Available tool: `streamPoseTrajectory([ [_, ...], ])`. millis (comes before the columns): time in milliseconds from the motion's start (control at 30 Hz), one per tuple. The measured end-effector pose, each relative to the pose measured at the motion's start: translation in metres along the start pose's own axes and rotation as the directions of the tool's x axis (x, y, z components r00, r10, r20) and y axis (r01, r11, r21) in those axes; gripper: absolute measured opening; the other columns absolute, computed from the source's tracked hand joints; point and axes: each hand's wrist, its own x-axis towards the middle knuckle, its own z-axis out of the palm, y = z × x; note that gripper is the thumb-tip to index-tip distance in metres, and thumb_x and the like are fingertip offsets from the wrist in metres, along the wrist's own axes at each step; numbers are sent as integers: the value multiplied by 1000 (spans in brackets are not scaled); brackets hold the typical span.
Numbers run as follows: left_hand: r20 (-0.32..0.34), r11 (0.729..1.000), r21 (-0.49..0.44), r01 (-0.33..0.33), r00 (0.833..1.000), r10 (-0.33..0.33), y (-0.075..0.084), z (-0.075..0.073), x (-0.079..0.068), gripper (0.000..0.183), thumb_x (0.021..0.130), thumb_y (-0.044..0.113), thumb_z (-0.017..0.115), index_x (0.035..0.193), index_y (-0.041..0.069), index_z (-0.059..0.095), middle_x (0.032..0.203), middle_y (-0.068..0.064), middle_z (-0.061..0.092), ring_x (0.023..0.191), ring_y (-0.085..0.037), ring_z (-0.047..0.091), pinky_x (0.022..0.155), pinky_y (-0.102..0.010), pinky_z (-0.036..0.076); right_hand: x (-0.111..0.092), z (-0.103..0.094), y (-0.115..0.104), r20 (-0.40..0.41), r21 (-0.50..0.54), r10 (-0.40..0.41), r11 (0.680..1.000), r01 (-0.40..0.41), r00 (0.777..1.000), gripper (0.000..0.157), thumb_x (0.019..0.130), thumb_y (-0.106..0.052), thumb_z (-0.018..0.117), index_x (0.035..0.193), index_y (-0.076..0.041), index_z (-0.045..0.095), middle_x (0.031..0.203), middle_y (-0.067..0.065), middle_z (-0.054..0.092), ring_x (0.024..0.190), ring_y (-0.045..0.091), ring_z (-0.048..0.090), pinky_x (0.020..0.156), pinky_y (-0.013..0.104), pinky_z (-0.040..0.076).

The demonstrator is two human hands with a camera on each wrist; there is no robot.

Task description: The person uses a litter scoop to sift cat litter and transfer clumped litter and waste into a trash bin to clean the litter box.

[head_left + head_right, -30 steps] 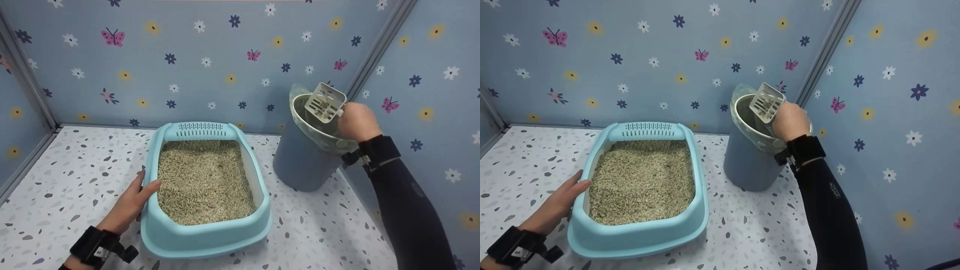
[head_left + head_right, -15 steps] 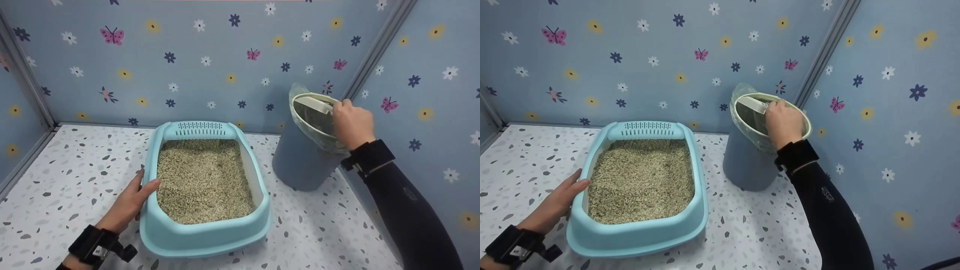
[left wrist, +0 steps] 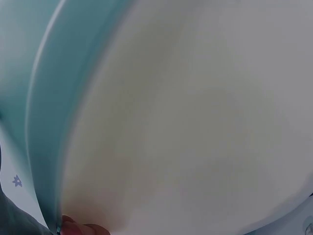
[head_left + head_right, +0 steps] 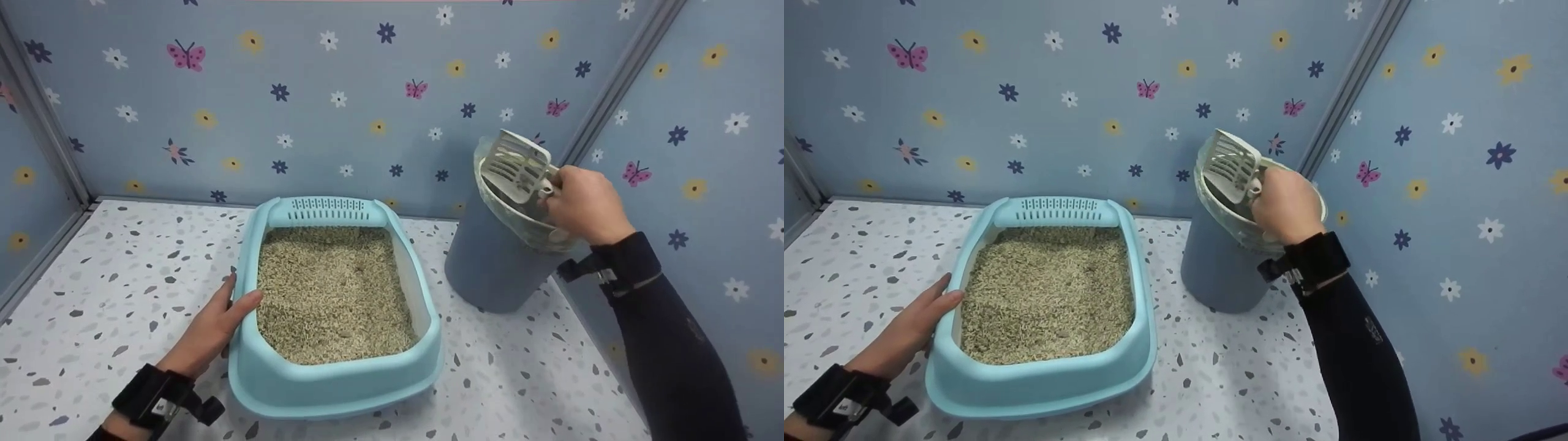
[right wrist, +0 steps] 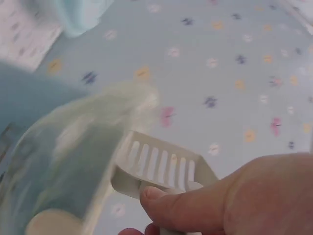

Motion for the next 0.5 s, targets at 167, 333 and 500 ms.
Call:
streamPoseTrajectory([
  [167,8,1000,-10,-12,1000,12,2,-1,0,84,117,44,57,182,28,7,103,-29,70,60,-24,67,42,-32,48,-16,0,-53,9,46,-111,993,110,994,23,102,-15,79,115,3,75,109,22,78,83,33,69,69,48,59],
  [333,7,1000,-10,11,1000,-11,3,-1,-1,88,116,46,58,182,27,3,103,-31,70,64,-28,71,44,-33,51,-24,35,-110,113,0,-259,965,260,959,21,101,-19,82,113,-4,77,99,12,79,78,31,74,71,51,65],
  [500,-2,999,-4,35,999,-35,2,1,-2,92,115,49,58,182,24,0,122,-33,69,66,-24,69,47,-31,50,-19,78,-157,278,-144,-325,916,373,904,16,100,-23,81,101,-8,79,83,6,73,71,30,70,67,54,64],
])
